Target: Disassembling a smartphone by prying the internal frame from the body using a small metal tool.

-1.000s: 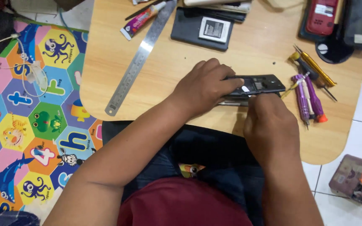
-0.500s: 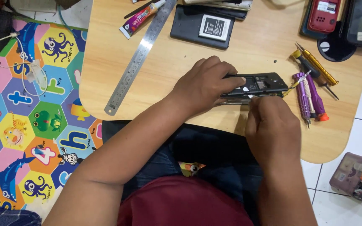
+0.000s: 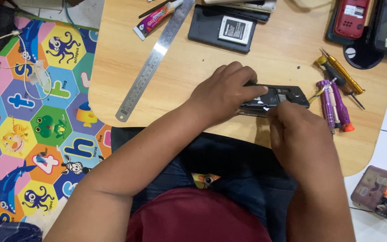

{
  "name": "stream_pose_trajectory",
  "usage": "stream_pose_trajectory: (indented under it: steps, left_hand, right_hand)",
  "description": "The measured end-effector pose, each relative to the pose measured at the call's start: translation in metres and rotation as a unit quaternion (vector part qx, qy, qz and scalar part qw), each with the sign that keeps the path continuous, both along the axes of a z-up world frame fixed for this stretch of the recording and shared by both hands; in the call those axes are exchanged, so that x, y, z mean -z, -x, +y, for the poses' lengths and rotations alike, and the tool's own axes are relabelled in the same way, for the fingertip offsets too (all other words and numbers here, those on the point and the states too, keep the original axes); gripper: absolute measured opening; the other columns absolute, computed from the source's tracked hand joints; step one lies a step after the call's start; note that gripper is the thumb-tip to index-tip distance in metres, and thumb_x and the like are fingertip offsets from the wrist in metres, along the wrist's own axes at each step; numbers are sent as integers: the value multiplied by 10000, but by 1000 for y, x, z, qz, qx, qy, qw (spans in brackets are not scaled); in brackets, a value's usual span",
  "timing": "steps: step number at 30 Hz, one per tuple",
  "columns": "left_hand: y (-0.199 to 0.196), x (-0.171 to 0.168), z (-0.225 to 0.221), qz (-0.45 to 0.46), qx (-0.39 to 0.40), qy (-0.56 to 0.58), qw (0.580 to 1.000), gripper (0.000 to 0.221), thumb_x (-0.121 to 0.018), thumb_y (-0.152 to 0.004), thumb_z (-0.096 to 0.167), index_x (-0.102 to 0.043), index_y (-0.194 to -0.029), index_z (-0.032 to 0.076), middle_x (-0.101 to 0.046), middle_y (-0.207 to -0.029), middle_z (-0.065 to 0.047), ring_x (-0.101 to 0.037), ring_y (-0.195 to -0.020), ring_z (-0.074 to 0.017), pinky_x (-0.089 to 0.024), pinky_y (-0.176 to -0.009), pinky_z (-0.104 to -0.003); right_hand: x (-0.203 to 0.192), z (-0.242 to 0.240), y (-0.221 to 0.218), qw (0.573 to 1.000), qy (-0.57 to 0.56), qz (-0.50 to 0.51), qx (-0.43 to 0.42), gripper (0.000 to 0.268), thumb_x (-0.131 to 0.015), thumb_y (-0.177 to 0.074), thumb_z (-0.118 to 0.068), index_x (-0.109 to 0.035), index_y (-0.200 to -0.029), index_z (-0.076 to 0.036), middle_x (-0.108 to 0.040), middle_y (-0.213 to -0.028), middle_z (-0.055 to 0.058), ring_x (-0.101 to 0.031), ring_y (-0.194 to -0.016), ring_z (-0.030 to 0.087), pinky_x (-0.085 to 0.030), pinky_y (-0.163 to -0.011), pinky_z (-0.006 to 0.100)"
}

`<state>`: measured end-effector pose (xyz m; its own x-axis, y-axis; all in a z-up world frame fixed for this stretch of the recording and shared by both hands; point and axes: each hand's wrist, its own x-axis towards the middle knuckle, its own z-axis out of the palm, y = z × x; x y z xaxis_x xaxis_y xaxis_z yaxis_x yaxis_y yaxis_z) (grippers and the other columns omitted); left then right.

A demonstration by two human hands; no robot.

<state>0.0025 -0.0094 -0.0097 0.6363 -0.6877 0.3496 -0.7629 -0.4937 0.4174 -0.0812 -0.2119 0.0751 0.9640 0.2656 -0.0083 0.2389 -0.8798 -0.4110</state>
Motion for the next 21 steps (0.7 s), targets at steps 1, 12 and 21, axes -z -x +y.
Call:
stream_pose_trajectory:
  steps: [1,12,21]
  left_hand:
    - [1,-1,1,1,-2,0,1000,643,-877,-705,0,-654,-1276,194,-550,-1131,-88,-514,-1040,-333,-492,-833,-468]
    - [2,1,-1,-24,-15,13,1000,467,-778,-851,-11,-655,-1269,158,-569,-1087,-120,-519,-1016,-353,-475,-799,-471]
    - [4,6,-3,-50,-18,14,999,497,-753,-850,-35,-642,-1284,179,-571,-1104,-119,-510,-988,-345,-458,-787,-474]
  right_hand:
    - [3,1,2,1000,0,1,-2,81,-607,-905,1,-607,-899,-80,-649,-828,140,-626,-799,394,-445,-672,495]
    - [-12,-16,13,1000,9,11,25,96,-667,-963,-83,-689,-1056,-78,-721,-895,91,-678,-865,340,-481,-726,442]
    - [-13,0,17,985,137,24,97,37,-593,-976,-143,-602,-1011,-135,-635,-834,135,-588,-766,496,-419,-560,585]
